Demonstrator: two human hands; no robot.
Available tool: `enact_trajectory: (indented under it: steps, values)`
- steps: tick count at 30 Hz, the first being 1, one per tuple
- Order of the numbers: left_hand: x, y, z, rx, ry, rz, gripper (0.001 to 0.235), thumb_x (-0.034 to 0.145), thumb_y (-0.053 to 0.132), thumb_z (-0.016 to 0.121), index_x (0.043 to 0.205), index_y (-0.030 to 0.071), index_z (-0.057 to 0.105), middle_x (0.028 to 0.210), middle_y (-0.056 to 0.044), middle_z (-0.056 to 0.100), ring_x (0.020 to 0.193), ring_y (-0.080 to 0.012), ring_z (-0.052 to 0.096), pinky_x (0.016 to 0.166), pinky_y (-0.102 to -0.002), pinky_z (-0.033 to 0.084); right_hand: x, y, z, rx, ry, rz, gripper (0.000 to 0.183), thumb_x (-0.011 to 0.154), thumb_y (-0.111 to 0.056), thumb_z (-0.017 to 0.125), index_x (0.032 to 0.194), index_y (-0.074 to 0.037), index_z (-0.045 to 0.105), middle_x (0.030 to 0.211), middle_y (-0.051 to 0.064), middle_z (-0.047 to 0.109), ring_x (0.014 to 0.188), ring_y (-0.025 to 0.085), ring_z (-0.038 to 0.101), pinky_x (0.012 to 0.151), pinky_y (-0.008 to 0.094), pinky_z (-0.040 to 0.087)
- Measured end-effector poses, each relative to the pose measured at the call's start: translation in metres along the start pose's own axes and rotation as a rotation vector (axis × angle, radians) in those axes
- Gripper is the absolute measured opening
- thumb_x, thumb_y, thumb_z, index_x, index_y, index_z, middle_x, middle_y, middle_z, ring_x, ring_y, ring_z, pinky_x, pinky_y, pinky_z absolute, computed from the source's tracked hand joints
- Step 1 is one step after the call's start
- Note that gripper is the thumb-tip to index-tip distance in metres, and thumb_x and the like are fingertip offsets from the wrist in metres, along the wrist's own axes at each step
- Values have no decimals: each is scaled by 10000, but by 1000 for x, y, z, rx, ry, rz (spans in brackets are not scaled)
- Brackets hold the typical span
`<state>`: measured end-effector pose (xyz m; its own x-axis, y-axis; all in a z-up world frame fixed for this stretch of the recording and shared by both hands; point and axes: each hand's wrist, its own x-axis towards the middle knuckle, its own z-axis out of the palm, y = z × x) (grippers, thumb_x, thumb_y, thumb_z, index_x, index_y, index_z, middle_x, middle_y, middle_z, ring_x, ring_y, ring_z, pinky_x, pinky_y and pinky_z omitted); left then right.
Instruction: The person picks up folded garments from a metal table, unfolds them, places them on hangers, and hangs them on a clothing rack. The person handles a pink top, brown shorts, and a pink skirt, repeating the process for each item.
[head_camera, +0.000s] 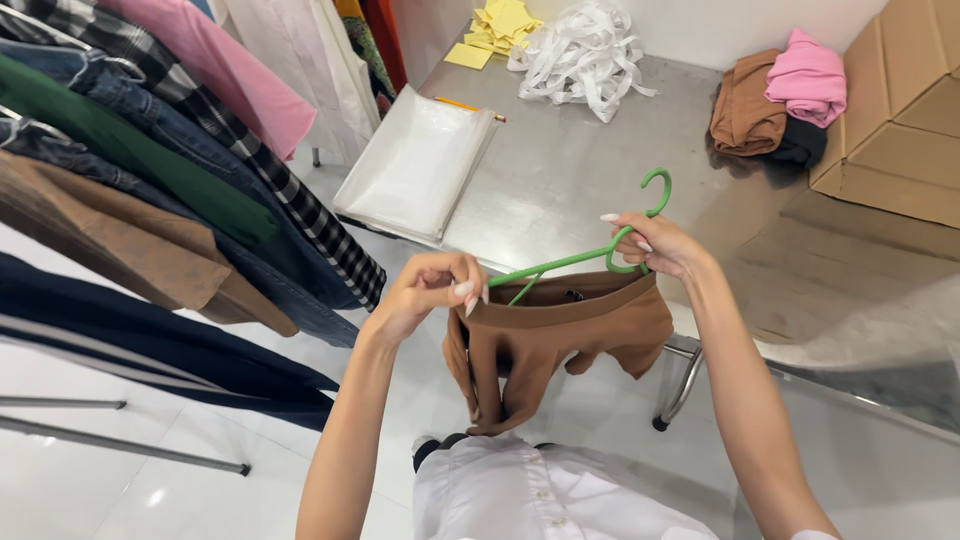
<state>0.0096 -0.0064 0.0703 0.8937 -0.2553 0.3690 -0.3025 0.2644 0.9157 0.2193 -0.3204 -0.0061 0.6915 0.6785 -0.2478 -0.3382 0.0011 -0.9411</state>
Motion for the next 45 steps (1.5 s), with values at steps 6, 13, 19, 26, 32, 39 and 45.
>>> enact_trajectory:
  steps: [6,13,19,26,32,39,45]
  values:
    - [7,15,3,104,-51,-82,250,929,90,682,699,43,593,757,-113,660,765,-145,460,835,-292,379,-20,-20,15,-82,123,-51,622,994,-250,572,430,-168,323,431,-78,172,385,24,194,373,150,158]
    - [5,10,-5,69,-26,-97,289,919,87,692,663,46,563,728,-108,644,742,-154,451,805,-301,389,-38,-33,21,-138,165,-81,619,993,-249,581,439,-162,320,437,-65,179,387,41,202,372,158,164]
    - [21,-6,-8,-124,-91,149,265,959,159,665,721,80,582,832,-118,655,1008,-292,637,971,-405,440,-15,-4,-7,38,57,-84,652,1028,-261,526,422,-159,308,457,-72,138,397,30,159,376,145,154]
    - [14,-18,-19,-48,-37,121,253,981,138,629,748,63,568,916,-141,631,1032,-299,599,959,-422,406,-18,7,-2,50,90,-52,647,1023,-255,535,418,-153,331,444,-75,153,395,36,183,375,155,165]
    - [16,-5,-13,133,-36,-61,204,977,132,647,800,39,612,922,-134,665,911,-223,589,899,-365,435,-22,11,12,-159,129,-64,540,1028,-212,549,503,-131,447,476,-75,220,432,34,197,400,173,183]
    - [18,-66,-23,530,-108,-189,133,922,168,736,949,64,658,1235,-132,609,1135,-337,616,1000,-471,493,-31,-6,80,-600,239,-125,565,962,-336,638,457,-103,538,353,4,376,409,110,292,459,249,245]
    - [1,10,1,825,-109,-729,527,829,349,799,1243,47,676,1175,-217,730,1170,-397,667,1010,-492,507,-46,-28,79,-607,281,-184,602,981,-342,659,452,-92,518,366,-9,336,409,94,285,460,222,240]
